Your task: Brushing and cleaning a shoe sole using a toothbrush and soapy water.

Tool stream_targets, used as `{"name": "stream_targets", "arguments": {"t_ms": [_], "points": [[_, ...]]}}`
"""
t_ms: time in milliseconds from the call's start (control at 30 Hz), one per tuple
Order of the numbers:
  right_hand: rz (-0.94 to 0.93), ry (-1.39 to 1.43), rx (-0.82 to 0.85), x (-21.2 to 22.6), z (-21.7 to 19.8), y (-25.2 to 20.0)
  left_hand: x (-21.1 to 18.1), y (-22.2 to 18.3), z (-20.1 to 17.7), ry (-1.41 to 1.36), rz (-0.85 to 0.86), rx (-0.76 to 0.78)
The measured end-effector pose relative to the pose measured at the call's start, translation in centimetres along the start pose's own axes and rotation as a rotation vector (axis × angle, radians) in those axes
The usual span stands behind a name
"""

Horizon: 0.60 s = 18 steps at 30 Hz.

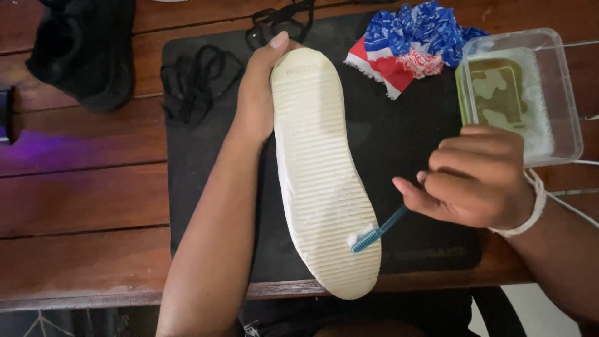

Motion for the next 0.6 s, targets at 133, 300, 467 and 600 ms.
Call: {"name": "stream_targets", "arguments": {"t_ms": [133, 300, 467, 600], "points": [[-0.073, -0.120, -0.118, -2.9, -0.3, -3.3, 0.1, 0.1, -0.2, 0.046, 0.024, 0.046], [0.599, -0.371, -0.268, -6.1, -2.8, -7.9, 1.1, 0.6, -0.7, -0.094, -0.019, 0.010], [0.911, -0.430, -0.093, -7.0, -5.5, -7.9, 0.6, 0.4, -0.4, -0.042, -0.053, -0.024], [1.184, -0.427, 0.112, -5.9, -6.3, -6.5, 0.9, 0.5, -0.6, -0.044, -0.051, -0.028]]}}
Point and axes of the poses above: each hand's wrist, its own y-axis towards the middle knuckle, its own z-axis out of the palm, x = y × z, the point moved 1 cm from there along y, towards the middle knuckle, and after that the axes turned 1 degree about z, right-handed, at the moved point
